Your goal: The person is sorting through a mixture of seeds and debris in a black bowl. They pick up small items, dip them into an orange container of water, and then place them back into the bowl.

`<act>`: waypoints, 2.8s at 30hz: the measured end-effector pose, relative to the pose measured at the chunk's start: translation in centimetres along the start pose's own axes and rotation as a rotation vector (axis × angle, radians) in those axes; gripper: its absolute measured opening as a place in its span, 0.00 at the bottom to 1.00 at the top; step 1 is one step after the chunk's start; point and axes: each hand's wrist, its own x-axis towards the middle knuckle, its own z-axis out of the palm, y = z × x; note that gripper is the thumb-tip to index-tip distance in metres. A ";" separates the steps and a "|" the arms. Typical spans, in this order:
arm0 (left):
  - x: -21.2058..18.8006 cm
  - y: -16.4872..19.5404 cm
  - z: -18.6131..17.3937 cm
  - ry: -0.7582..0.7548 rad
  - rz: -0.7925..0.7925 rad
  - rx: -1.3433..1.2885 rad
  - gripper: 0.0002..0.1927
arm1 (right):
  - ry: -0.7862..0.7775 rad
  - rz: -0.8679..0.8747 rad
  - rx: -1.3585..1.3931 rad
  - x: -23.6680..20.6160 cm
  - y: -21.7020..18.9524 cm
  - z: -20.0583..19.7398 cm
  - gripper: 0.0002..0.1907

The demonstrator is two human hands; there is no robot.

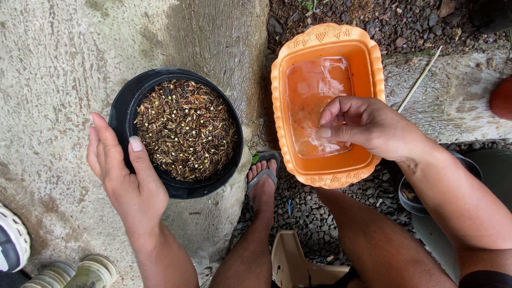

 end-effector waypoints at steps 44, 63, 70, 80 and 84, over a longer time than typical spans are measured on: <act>-0.2 0.2 -0.1 -0.002 -0.034 0.011 0.27 | 0.091 -0.008 -0.210 0.3 0.9 -0.2 0.11; 0.0 0.3 -0.1 -0.009 -0.030 -0.003 0.28 | 0.103 -0.008 -0.300 1.9 -0.5 1.0 0.11; 0.0 0.2 -0.1 -0.012 -0.030 0.001 0.28 | 0.112 -0.011 -0.338 2.1 -1.0 1.4 0.11; 0.0 0.2 -0.1 -0.012 -0.037 -0.002 0.28 | 0.203 -0.255 -1.352 3.9 -2.8 3.4 0.06; 0.0 0.2 -0.1 -0.009 -0.028 0.000 0.28 | 0.337 -0.426 -1.443 3.8 -2.6 3.3 0.06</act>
